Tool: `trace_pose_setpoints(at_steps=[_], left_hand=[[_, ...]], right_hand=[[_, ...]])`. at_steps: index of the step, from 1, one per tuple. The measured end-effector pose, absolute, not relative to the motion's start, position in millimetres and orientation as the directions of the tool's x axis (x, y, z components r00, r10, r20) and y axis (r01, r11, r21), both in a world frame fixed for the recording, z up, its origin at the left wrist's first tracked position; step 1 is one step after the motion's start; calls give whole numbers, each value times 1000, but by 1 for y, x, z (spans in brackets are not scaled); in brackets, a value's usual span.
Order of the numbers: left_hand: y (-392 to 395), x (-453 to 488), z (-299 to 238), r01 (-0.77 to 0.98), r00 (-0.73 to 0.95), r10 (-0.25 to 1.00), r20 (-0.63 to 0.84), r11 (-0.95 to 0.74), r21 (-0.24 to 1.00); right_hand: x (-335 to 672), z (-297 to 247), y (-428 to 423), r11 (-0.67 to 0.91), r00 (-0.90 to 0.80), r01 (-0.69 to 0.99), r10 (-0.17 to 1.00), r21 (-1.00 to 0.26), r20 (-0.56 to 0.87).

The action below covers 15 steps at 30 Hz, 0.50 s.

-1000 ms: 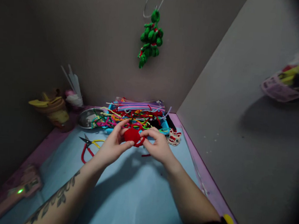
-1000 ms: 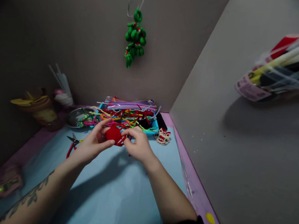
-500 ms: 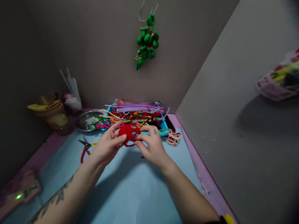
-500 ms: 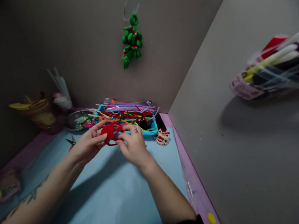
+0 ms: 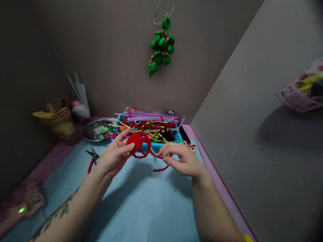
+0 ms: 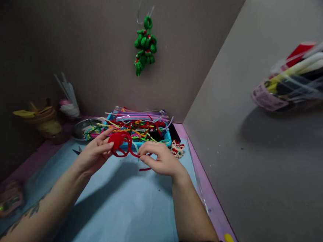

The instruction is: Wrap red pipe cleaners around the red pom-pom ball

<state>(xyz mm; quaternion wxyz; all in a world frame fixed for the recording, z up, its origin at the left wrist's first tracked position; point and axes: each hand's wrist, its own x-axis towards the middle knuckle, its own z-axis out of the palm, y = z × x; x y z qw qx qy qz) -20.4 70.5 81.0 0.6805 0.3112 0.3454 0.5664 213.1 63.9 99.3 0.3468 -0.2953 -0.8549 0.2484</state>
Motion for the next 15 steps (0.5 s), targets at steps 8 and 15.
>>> trace_pose_setpoints(at_steps=[8, 15], left_hand=[[64, -6, 75, -501, 45, 996, -72, 85, 861], [70, -10, 71, -492, -31, 999, 6, -21, 870]], right_hand=[[181, 76, 64, 285, -424, 393, 900, -874, 103], [162, 67, 64, 336, -184, 457, 941, -824, 282]])
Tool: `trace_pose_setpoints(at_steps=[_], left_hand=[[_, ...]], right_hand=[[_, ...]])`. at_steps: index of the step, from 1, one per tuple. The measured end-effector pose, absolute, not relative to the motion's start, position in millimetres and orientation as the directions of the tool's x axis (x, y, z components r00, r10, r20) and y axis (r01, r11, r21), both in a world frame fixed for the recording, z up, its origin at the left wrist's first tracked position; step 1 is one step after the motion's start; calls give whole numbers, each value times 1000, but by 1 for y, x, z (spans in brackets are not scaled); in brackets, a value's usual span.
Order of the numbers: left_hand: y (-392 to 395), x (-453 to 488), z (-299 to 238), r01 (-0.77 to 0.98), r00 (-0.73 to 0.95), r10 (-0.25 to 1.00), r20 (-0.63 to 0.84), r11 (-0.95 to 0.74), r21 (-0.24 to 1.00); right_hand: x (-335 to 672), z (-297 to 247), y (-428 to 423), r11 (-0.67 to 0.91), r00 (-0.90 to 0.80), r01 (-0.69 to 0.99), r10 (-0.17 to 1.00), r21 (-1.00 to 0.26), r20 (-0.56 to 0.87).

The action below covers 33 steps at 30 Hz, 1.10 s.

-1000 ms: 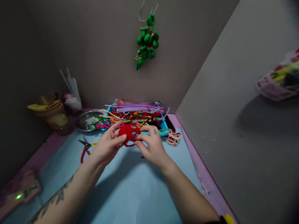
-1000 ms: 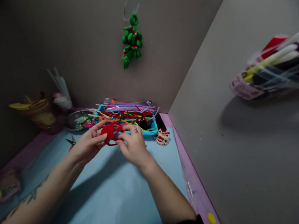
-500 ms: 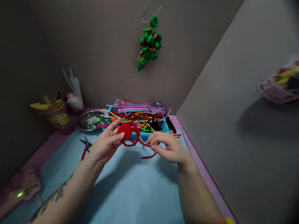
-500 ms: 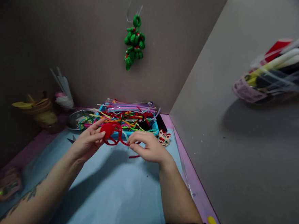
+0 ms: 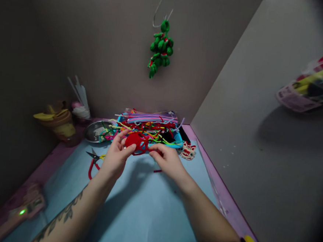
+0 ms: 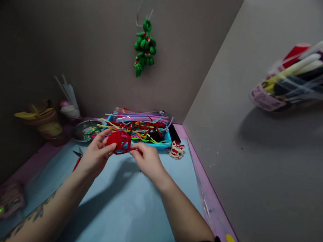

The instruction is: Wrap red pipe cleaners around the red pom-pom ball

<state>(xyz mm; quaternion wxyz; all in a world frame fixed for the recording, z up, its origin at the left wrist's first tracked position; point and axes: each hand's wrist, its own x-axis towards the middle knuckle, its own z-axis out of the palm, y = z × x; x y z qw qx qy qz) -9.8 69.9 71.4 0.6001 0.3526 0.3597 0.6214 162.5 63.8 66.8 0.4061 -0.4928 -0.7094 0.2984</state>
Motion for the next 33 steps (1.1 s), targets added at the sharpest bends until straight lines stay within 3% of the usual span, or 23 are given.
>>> trace_pose_setpoints(at_steps=[5, 8, 13, 19, 25, 33], left_hand=[[71, -18, 76, -481, 3, 1000, 6, -4, 877], [72, -22, 79, -490, 93, 994, -54, 93, 867], [72, -20, 76, -515, 79, 991, -109, 134, 847], [66, -6, 72, -482, 11, 997, -71, 68, 874], [63, -3, 71, -382, -16, 997, 80, -80, 921], [59, 1, 67, -416, 82, 993, 86, -44, 908]], right_hand=[[182, 86, 63, 556, -449, 415, 813, -720, 370], [204, 90, 70, 664, -645, 441, 702, -603, 302], [218, 80, 81, 524, -406, 666, 852, -531, 331], [180, 75, 69, 577, -178, 545, 789, -608, 589], [169, 73, 62, 554, -76, 647, 730, -524, 679], [167, 67, 62, 569, -96, 656, 715, -496, 693]])
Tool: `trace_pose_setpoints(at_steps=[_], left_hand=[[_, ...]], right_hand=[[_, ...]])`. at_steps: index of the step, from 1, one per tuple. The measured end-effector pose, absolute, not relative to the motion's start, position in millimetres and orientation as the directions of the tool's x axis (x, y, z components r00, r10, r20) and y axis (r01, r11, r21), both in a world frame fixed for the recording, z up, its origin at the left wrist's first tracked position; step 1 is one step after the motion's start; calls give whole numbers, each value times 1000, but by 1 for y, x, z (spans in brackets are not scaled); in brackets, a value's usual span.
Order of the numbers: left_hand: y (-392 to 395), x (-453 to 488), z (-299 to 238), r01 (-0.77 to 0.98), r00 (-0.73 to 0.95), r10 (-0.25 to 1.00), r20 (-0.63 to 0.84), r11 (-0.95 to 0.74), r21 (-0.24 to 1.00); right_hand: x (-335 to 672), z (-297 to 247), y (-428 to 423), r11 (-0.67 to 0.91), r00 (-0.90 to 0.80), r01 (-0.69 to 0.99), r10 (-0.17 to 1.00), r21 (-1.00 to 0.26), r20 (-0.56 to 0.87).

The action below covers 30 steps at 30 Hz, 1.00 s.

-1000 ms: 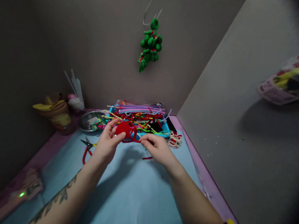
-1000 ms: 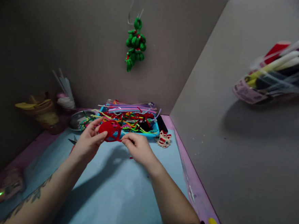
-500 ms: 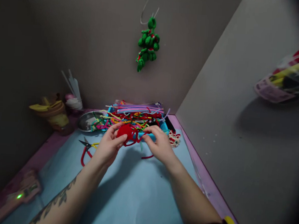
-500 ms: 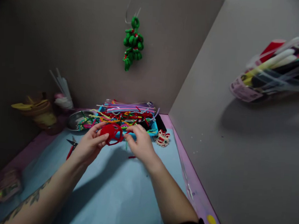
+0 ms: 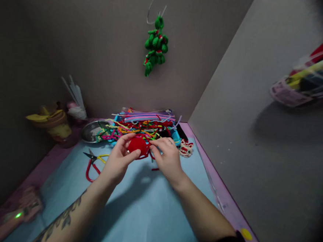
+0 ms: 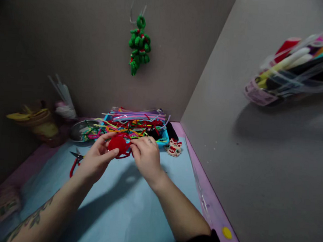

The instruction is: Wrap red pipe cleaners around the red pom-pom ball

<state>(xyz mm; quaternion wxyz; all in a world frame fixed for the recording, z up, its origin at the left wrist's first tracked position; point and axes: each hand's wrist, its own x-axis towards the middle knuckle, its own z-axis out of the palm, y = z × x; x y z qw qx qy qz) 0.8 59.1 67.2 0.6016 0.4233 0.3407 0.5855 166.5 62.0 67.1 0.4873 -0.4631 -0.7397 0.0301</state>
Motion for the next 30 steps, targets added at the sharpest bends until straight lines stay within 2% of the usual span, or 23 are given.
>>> trace_pose_setpoints(at_steps=[11, 17, 22, 30], left_hand=[[57, 0, 78, -457, 187, 982, -40, 123, 881], [57, -3, 77, -411, 237, 970, -46, 143, 900], [58, -5, 75, -381, 250, 967, -55, 150, 912], [58, -2, 69, -331, 87, 996, -19, 47, 943]], right_hand=[[165, 71, 62, 611, -143, 529, 748, -589, 648], [165, 72, 62, 578, -89, 487, 778, -655, 621], [165, 73, 60, 584, -131, 477, 786, -657, 604], [163, 75, 58, 640, -225, 469, 753, -609, 619]])
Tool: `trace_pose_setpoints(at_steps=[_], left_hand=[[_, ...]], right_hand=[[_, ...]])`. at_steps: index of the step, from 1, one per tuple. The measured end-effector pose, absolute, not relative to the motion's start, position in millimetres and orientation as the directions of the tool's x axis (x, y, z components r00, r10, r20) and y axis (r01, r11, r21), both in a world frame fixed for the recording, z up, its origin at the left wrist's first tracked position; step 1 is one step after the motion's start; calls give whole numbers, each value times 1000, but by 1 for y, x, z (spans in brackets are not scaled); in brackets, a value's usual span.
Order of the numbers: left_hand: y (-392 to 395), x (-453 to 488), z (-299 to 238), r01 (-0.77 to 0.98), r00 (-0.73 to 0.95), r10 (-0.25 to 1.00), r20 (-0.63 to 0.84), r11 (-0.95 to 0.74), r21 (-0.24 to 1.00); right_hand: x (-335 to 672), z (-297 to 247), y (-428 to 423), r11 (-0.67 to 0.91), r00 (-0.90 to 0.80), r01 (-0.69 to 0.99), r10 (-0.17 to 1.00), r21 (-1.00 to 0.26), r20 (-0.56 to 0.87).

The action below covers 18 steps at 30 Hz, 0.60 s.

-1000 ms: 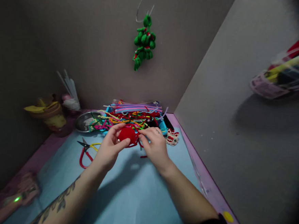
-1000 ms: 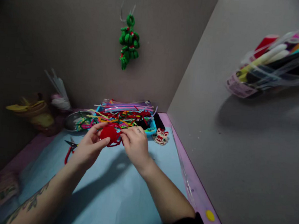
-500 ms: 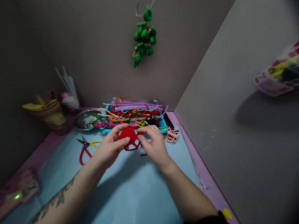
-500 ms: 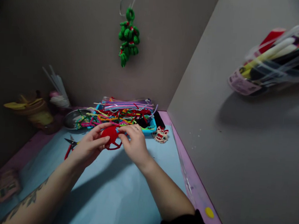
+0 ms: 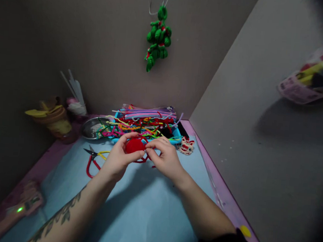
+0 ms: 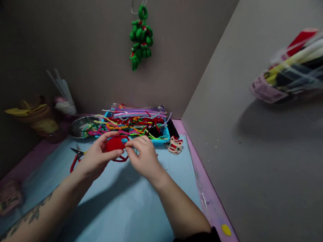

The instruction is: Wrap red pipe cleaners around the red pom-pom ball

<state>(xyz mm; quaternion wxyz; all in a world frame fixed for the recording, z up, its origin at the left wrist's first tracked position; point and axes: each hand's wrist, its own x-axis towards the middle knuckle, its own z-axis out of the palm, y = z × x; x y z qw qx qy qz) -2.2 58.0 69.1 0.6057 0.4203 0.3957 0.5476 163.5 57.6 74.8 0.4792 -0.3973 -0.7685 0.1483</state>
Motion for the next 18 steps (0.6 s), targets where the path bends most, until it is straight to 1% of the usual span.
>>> trace_pose_setpoints(at_steps=[2, 3, 5, 7, 8, 10, 12, 15, 16, 18], left_hand=[[59, -3, 70, -346, 44, 999, -11, 26, 938], [59, -4, 71, -356, 23, 1000, -7, 15, 934], [60, -5, 73, -370, -10, 1000, -1, -3, 929], [60, -6, 74, -375, -28, 1000, 5, -15, 927], [61, -6, 74, -375, -35, 999, 7, -20, 927], [61, -6, 73, -371, -48, 999, 14, -31, 928], [61, -5, 73, -361, -62, 998, 33, -53, 931], [62, -6, 72, -330, -92, 992, 89, -114, 937], [62, -6, 71, -317, -102, 989, 107, -135, 939], [63, -8, 70, -294, -107, 985, 133, -159, 942]], right_hand=[[165, 77, 55, 653, -233, 495, 736, -573, 636], [165, 78, 53, 655, -242, 532, 725, -536, 645], [165, 80, 49, 643, -290, 643, 708, -417, 644], [163, 80, 44, 601, -347, 745, 719, -288, 602], [162, 79, 43, 579, -362, 778, 731, -244, 579], [159, 76, 41, 552, -368, 806, 748, -211, 552], [157, 74, 40, 548, -358, 801, 760, -240, 542], [158, 76, 42, 576, -346, 725, 779, -378, 523], [158, 78, 42, 600, -355, 668, 777, -440, 521], [160, 81, 44, 654, -390, 503, 755, -565, 528]])
